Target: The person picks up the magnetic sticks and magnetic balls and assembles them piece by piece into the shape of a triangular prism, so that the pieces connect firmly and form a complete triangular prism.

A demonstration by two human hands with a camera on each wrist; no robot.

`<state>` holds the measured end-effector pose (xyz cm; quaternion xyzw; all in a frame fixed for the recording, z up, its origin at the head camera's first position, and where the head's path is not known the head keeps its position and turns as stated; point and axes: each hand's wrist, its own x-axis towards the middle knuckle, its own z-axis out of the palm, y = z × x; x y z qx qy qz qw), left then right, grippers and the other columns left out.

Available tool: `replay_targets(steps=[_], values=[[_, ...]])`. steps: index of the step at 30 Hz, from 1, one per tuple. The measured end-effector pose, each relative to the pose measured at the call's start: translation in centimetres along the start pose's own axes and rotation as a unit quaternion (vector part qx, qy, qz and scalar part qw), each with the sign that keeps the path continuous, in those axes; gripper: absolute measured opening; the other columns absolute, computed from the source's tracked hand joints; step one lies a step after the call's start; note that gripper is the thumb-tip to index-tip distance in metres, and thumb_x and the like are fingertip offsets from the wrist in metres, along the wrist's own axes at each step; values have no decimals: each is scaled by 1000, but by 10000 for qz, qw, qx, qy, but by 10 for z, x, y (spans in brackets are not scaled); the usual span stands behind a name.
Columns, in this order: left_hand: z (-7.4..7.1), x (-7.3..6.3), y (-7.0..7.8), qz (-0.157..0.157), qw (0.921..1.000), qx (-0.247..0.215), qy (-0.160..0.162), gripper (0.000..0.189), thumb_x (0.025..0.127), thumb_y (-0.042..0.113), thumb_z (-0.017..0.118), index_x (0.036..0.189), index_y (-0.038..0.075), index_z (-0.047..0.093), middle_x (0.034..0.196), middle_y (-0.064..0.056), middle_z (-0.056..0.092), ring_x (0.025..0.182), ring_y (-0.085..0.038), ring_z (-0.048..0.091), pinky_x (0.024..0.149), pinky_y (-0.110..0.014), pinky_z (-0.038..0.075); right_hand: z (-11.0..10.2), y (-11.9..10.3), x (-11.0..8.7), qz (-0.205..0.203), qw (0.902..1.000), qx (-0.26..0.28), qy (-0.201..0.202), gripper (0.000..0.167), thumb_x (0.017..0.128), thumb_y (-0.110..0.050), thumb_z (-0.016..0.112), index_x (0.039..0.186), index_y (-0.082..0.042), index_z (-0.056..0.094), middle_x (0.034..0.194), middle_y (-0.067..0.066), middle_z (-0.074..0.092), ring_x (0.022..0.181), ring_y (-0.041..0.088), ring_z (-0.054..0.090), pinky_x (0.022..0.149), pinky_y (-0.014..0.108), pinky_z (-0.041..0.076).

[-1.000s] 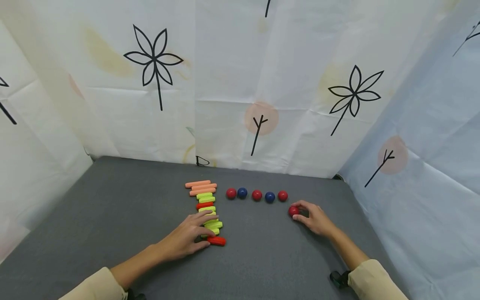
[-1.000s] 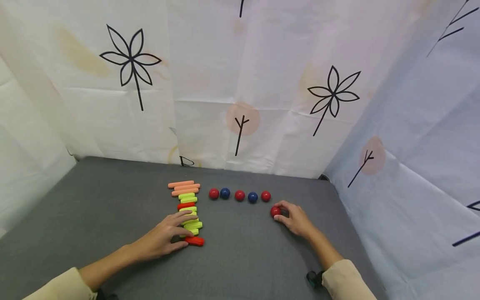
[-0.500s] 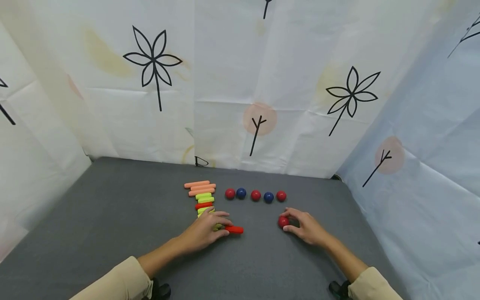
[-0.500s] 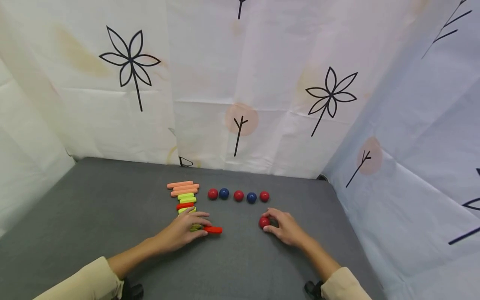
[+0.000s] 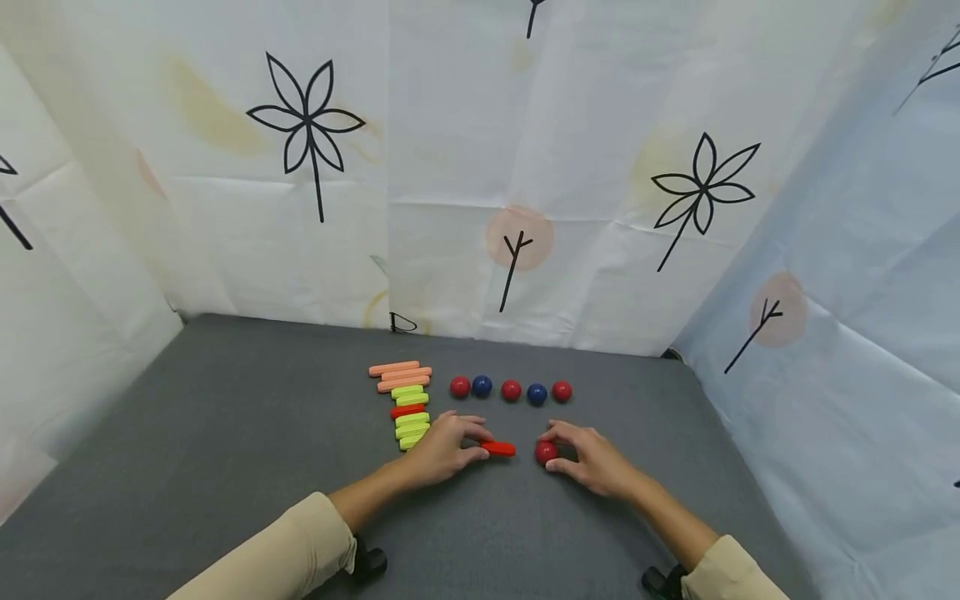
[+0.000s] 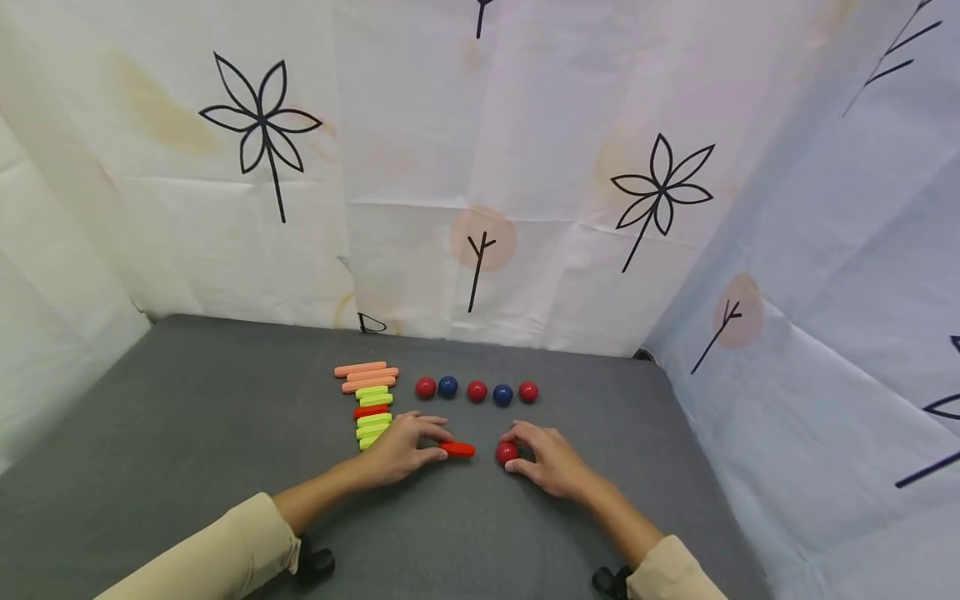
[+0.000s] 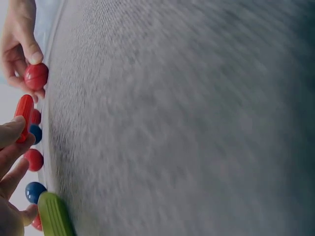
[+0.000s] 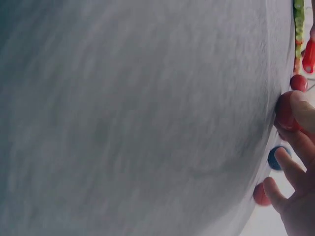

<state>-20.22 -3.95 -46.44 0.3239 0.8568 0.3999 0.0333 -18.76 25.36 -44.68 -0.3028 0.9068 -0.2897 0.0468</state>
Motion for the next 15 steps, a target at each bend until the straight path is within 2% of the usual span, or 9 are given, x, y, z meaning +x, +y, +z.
replay_targets(steps=[3, 8, 11, 15], values=[[5, 5, 3, -4, 10000, 73, -42, 24, 90, 14, 75, 113, 7, 76, 113, -3, 73, 127, -22, 57, 114, -58, 26, 3, -5, 4, -119, 9998, 87, -134, 34, 91, -21, 73, 121, -7, 65, 132, 21, 62, 128, 39, 53, 104, 65, 35], [11, 9, 6, -228, 9996, 127, -85, 24, 91, 16, 74, 114, 11, 76, 119, -2, 71, 127, -23, 56, 108, -53, 36, 8, -10, 10, -159, 9991, 275, -287, 34, 91, -21, 73, 121, -8, 65, 134, 20, 61, 129, 37, 52, 105, 67, 31], [11, 9, 6, -339, 9993, 134, -117, 24, 91, 17, 74, 114, 12, 76, 120, -2, 71, 127, -23, 56, 106, -51, 39, 8, -11, 10, -50, 9990, 308, -330, 34, 91, -22, 73, 122, -9, 64, 136, 19, 59, 127, 35, 55, 106, 67, 31], [7, 8, 4, -261, 9995, -72, -150, 26, 90, 18, 75, 115, 10, 74, 116, 0, 72, 122, -19, 59, 107, -48, 41, 7, -11, 11, -45, 9989, 264, -396, 35, 92, -22, 72, 123, -8, 64, 135, 18, 61, 128, 35, 54, 106, 65, 32]])
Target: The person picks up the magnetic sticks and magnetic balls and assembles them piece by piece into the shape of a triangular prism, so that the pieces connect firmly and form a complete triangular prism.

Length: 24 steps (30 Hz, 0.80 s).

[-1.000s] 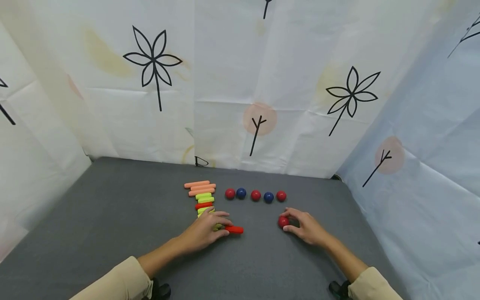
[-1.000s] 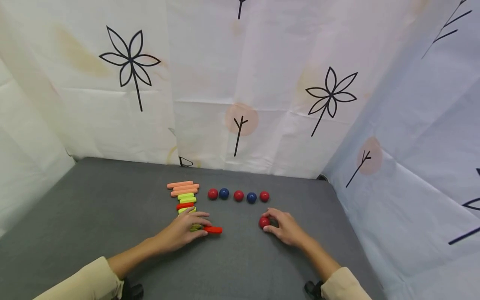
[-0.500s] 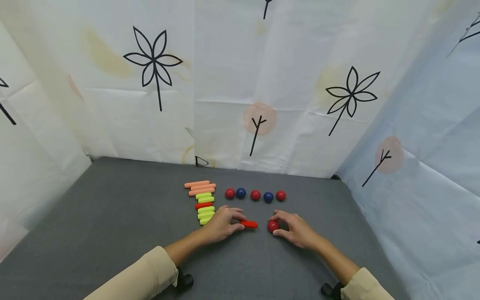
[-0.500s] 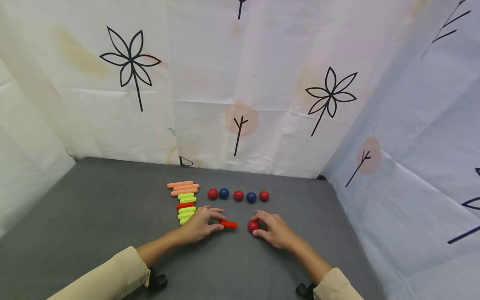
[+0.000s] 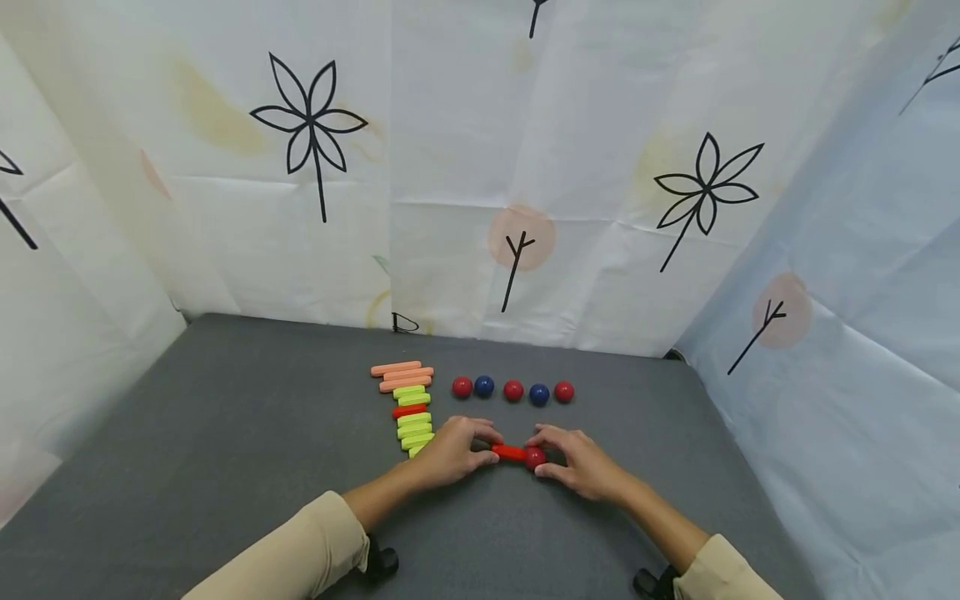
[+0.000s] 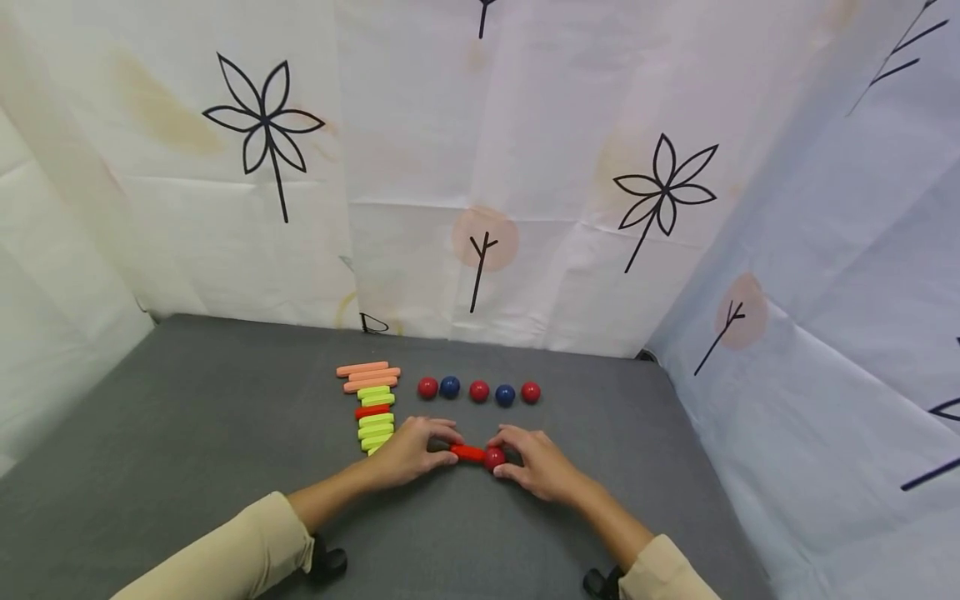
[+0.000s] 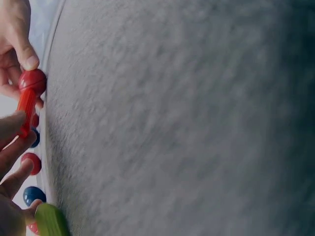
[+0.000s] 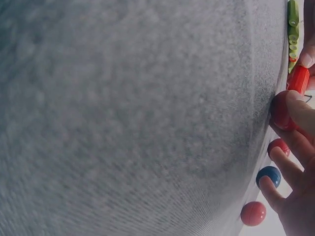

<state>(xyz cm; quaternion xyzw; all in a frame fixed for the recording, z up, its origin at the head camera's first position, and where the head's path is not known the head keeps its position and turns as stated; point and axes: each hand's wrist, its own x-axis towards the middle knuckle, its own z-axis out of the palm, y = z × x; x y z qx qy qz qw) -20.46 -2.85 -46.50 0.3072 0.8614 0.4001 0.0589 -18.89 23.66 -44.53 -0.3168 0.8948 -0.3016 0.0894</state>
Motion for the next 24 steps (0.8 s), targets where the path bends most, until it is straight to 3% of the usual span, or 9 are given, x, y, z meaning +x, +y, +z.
replay_targets(steps=[3, 9, 11, 14, 15, 17, 19, 22, 24], values=[[-9, 1, -4, 177, 9994, -213, 189, 29, 89, 16, 76, 116, 7, 73, 113, -3, 73, 114, -18, 64, 100, -45, 48, -3, 1, -1, 3, 10000, -40, -16, 36, 92, -21, 72, 124, -7, 64, 132, 17, 62, 129, 35, 53, 106, 64, 33], [-34, 9, -16, 363, 9934, -338, 1032, 27, 86, 3, 76, 112, 1, 72, 106, -11, 73, 102, -25, 67, 89, -46, 53, -9, 6, -2, 140, 9996, -233, 38, 35, 92, -20, 72, 123, -7, 64, 129, 13, 65, 122, 31, 59, 105, 61, 37], [-41, 13, -21, 239, 9925, -208, 1183, 32, 86, 2, 76, 117, 1, 71, 100, -13, 73, 76, -23, 65, 72, -39, 54, -10, 7, -3, 136, 9995, -263, 68, 35, 92, -21, 72, 123, -6, 65, 129, 14, 65, 121, 31, 60, 104, 62, 37], [-50, 22, -29, -200, 9929, 51, 1168, 45, 88, 6, 76, 131, 3, 63, 84, -19, 67, 51, -18, 42, 51, -30, 38, -11, 7, -4, 163, 9997, -178, 100, 35, 92, -20, 72, 123, -5, 65, 128, 13, 66, 120, 31, 61, 103, 61, 39], [-51, 25, -31, -383, 9930, 92, 1117, 50, 88, 7, 75, 136, 3, 60, 90, -20, 68, 49, -18, 35, 50, -29, 33, -11, 7, -4, 148, 9997, -181, 110, 35, 93, -20, 71, 123, -4, 65, 127, 13, 66, 119, 31, 61, 103, 60, 40], [-54, 30, -36, -752, 9920, 209, 996, 58, 89, 11, 75, 143, 3, 53, 100, -22, 68, 56, -18, 49, 55, -30, 41, -11, 7, -4, 121, 9997, -193, 119, 35, 93, -21, 71, 123, -4, 65, 126, 12, 67, 118, 31, 62, 101, 59, 41], [-55, 33, -41, -981, 9907, 271, 900, 62, 89, 12, 76, 144, 1, 50, 122, -20, 66, 82, -24, 65, 70, -36, 51, -11, 7, -4, 133, 9996, -207, 118, 35, 93, -22, 71, 123, -5, 65, 125, 12, 67, 118, 30, 62, 102, 58, 42], [-54, 36, -44, -1105, 9890, 466, 860, 57, 88, 13, 77, 139, 0, 56, 134, -16, 61, 123, -31, 58, 96, -47, 49, -11, 6, -4, 122, 9996, -232, 86, 36, 93, -23, 71, 123, -5, 65, 125, 11, 67, 117, 30, 62, 101, 57, 42], [-53, 37, -46, -1053, 9889, 583, 874, 50, 87, 14, 78, 132, 1, 62, 130, -14, 64, 122, -30, 59, 101, -48, 44, -11, 7, -4, 142, 9996, -212, 70, 36, 93, -23, 71, 124, -5, 65, 125, 11, 67, 117, 29, 62, 101, 56, 43]])
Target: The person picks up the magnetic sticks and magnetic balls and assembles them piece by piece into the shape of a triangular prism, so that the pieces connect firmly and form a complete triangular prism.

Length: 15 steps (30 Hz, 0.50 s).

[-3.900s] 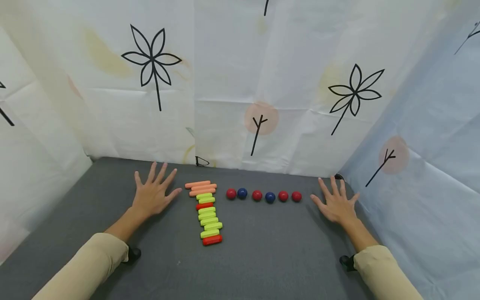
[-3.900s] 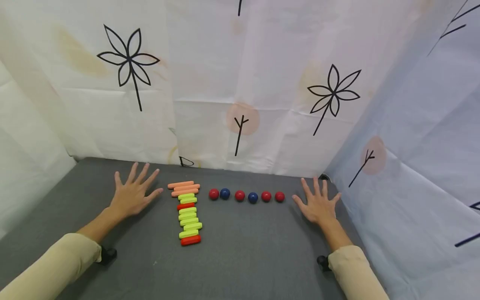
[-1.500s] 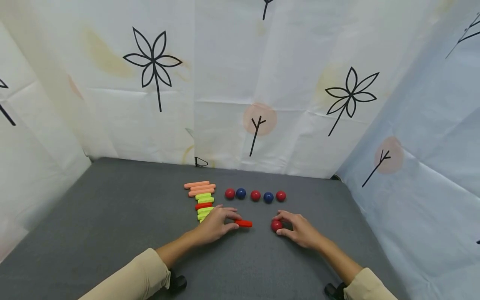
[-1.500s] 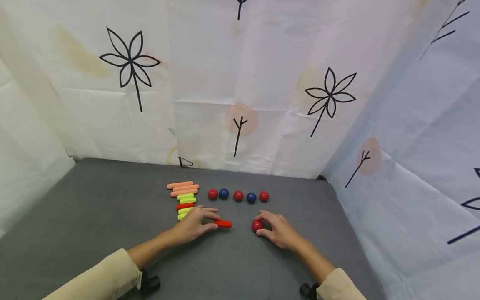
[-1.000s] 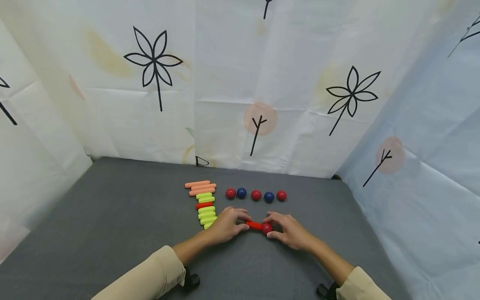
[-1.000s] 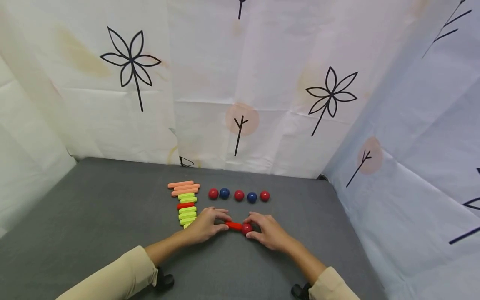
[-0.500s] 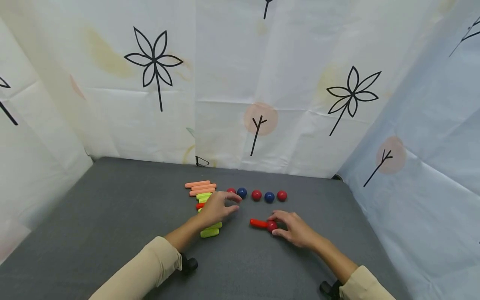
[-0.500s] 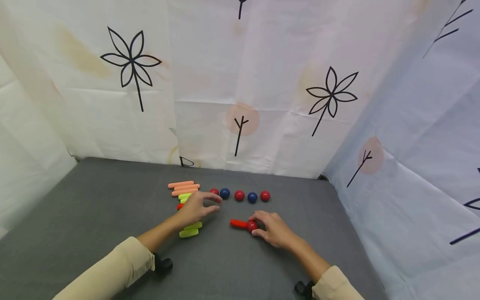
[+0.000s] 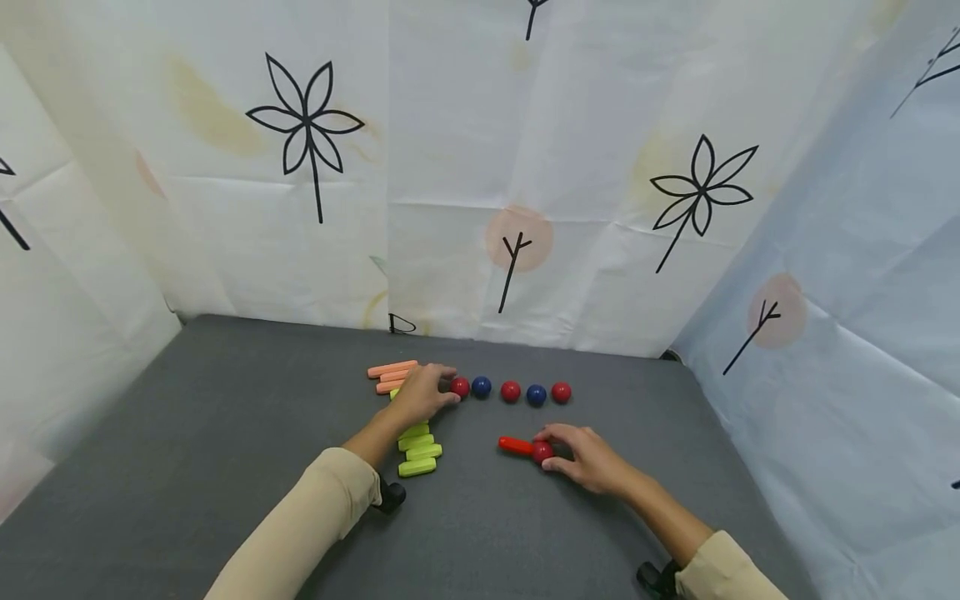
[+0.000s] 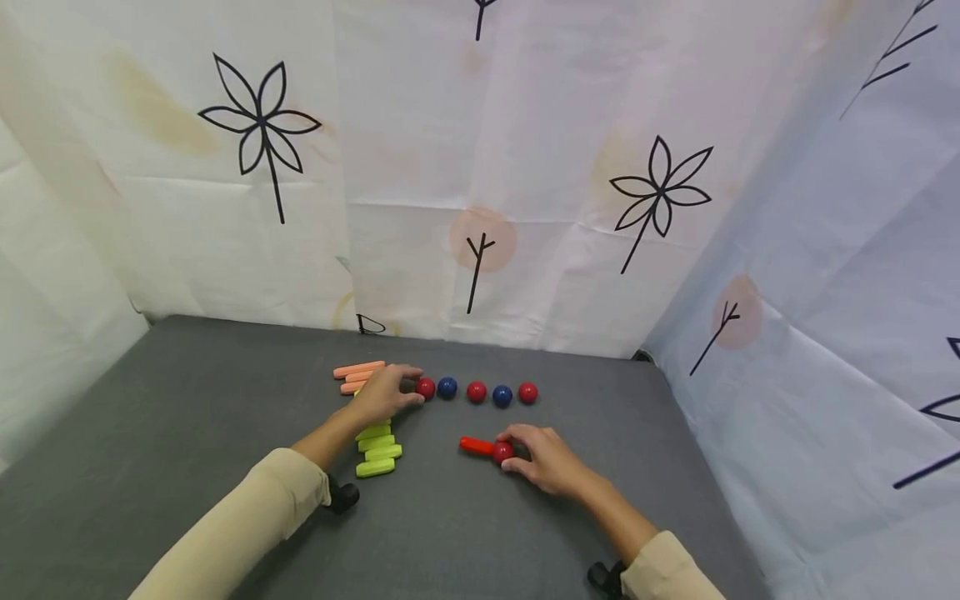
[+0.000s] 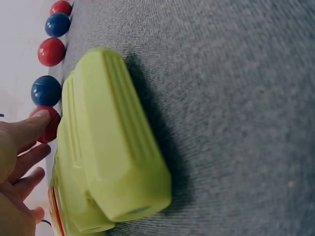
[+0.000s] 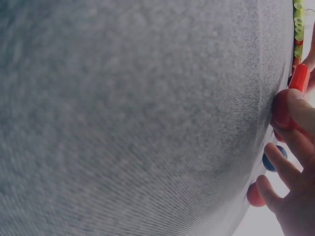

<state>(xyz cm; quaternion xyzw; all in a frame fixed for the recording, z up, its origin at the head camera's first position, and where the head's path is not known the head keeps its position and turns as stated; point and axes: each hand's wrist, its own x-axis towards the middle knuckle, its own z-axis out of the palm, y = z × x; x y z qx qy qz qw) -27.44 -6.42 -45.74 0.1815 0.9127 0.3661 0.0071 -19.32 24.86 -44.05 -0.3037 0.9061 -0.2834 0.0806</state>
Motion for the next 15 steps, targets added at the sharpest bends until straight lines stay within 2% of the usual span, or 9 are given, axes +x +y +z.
replay_targets(steps=[3, 7, 12, 15], values=[[2, 1, 0, 187, 9995, 210, 144, 40, 85, 15, 80, 123, 4, 69, 121, -11, 69, 117, -28, 61, 111, -54, 32, 1, 1, 0, -28, 10000, 57, 17, 35, 93, -22, 71, 123, -5, 65, 124, 10, 68, 115, 27, 63, 99, 54, 46], [3, 1, -1, 461, 9979, 345, 288, 35, 84, 14, 81, 116, 5, 72, 112, -8, 72, 112, -26, 65, 116, -60, 16, 2, 1, 0, -19, 9999, 137, 26, 34, 93, -20, 71, 123, -5, 65, 123, 8, 68, 114, 25, 64, 98, 51, 48], [2, -5, 1, 664, 9971, 295, 230, 30, 83, 13, 81, 111, 5, 73, 105, -6, 73, 106, -23, 67, 116, -60, 17, 3, 1, 0, 64, 9999, 137, -13, 34, 93, -21, 70, 124, -6, 64, 124, 6, 67, 114, 24, 64, 98, 50, 48], [1, -13, 3, 708, 9975, 75, 16, 29, 83, 11, 81, 111, 6, 73, 105, -4, 73, 105, -22, 66, 112, -54, 31, 3, 2, 0, 98, 9999, 139, -26, 34, 94, -22, 70, 124, -7, 64, 124, 6, 67, 115, 24, 63, 98, 50, 48]])
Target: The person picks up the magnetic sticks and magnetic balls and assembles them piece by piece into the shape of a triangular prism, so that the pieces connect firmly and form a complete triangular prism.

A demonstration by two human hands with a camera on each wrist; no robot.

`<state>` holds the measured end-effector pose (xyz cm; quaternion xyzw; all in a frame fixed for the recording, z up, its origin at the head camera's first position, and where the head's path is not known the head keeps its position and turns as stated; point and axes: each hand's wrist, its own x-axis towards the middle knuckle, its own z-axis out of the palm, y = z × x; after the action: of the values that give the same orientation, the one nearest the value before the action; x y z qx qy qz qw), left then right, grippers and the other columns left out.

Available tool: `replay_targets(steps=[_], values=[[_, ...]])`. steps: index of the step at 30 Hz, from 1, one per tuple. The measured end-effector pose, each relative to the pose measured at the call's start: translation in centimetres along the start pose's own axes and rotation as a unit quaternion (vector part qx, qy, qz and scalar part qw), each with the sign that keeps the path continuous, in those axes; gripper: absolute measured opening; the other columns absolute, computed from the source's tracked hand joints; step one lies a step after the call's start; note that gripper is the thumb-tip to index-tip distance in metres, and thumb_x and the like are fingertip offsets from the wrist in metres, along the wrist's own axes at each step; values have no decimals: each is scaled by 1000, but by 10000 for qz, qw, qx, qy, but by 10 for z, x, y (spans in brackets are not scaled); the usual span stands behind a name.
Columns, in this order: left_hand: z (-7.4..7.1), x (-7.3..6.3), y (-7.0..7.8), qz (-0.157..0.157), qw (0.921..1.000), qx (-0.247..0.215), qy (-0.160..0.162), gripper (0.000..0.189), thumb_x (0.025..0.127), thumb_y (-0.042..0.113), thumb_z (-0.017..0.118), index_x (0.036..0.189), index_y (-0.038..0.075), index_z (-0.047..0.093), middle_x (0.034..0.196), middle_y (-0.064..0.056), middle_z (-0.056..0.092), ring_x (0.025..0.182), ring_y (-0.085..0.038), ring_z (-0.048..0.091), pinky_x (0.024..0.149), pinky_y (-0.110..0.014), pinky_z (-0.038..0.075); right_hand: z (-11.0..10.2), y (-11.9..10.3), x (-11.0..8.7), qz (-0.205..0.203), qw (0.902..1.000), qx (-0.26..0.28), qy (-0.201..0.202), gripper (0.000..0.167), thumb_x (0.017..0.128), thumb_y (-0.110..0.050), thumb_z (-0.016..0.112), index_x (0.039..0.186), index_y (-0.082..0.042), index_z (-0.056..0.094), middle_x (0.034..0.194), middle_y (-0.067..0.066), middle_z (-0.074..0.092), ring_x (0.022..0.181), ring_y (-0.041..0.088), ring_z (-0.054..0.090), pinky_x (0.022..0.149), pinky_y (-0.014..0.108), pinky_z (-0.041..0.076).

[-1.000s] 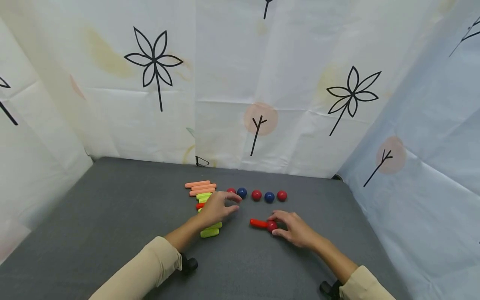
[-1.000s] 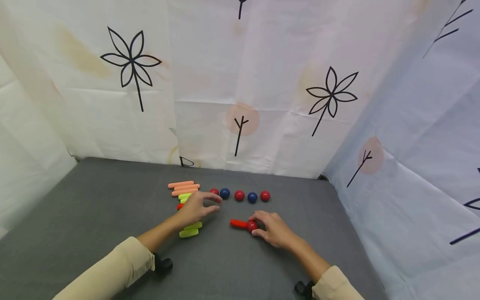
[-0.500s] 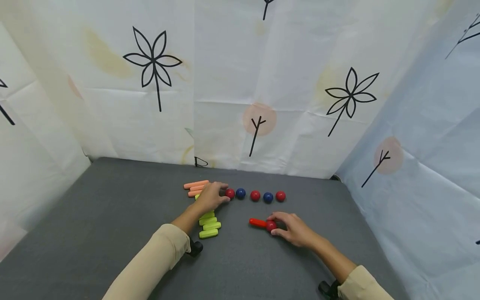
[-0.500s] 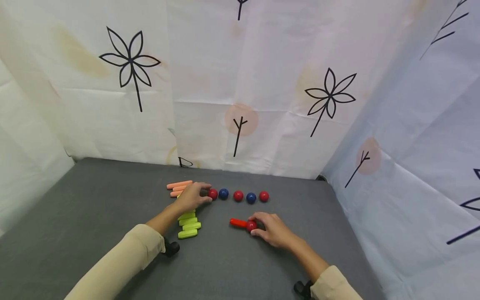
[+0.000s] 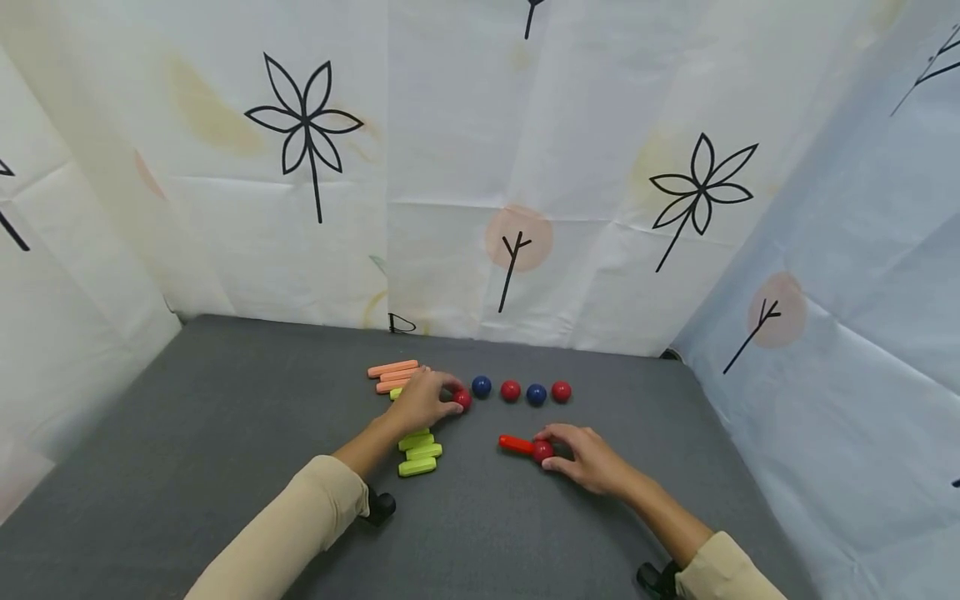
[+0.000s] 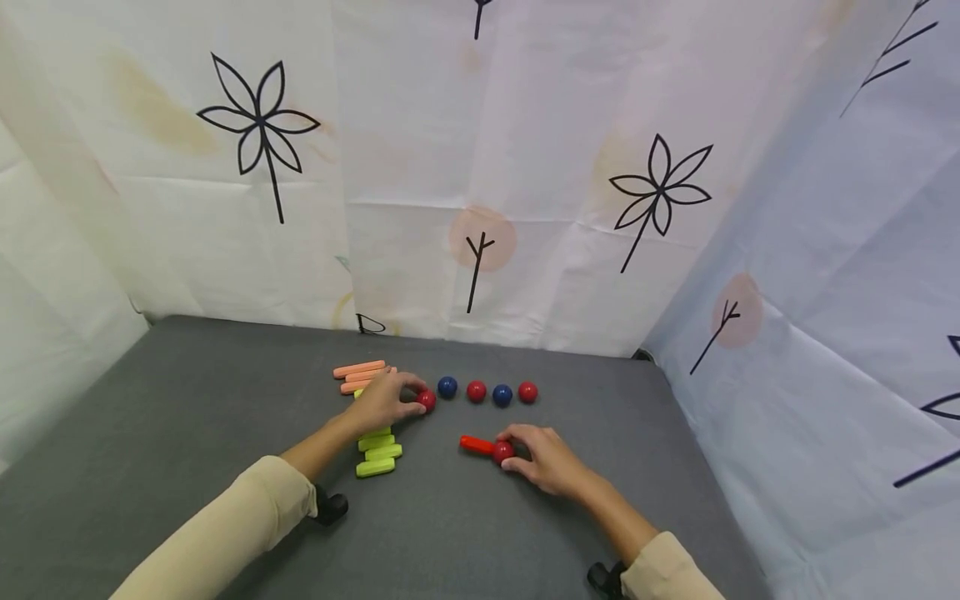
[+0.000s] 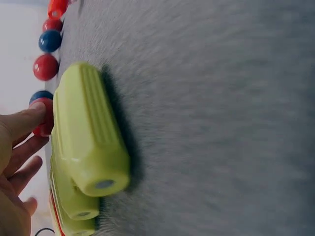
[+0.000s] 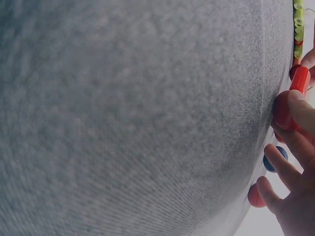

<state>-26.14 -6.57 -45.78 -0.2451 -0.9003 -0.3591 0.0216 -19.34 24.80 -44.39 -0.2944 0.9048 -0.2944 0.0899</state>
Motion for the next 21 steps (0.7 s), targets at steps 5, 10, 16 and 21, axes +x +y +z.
replay_targets(steps=[5, 10, 16, 21], values=[[4, -13, 6, 448, 9983, -185, -321, 28, 83, 10, 80, 110, 5, 73, 105, -4, 72, 104, -22, 65, 108, -54, 36, 1, 0, 1, 52, 10000, 30, 23, 34, 93, -21, 71, 123, -7, 65, 123, 6, 68, 115, 25, 64, 98, 51, 48], [12, -18, 17, 784, 9949, -148, -623, 27, 84, 13, 80, 110, 7, 73, 104, -2, 72, 101, -18, 64, 112, -55, 30, 0, -1, 2, 118, 9999, 21, 26, 33, 93, -21, 71, 122, -6, 65, 121, 5, 68, 114, 24, 64, 98, 50, 48], [21, -23, 31, 693, 9932, -226, -906, 29, 86, 16, 79, 114, 9, 73, 107, 0, 72, 101, -18, 60, 95, -43, 44, 0, -2, 1, 72, 10000, -54, 30, 33, 93, -21, 72, 122, -6, 65, 120, 6, 69, 113, 24, 64, 97, 50, 49], [23, -23, 33, 517, 9935, -242, -981, 32, 88, 18, 78, 118, 9, 72, 111, 0, 72, 106, -19, 60, 97, -44, 44, 0, -2, 0, 30, 9999, -141, 10, 38, 93, -25, 71, 125, -5, 64, 122, 7, 68, 115, 24, 64, 97, 50, 49]])
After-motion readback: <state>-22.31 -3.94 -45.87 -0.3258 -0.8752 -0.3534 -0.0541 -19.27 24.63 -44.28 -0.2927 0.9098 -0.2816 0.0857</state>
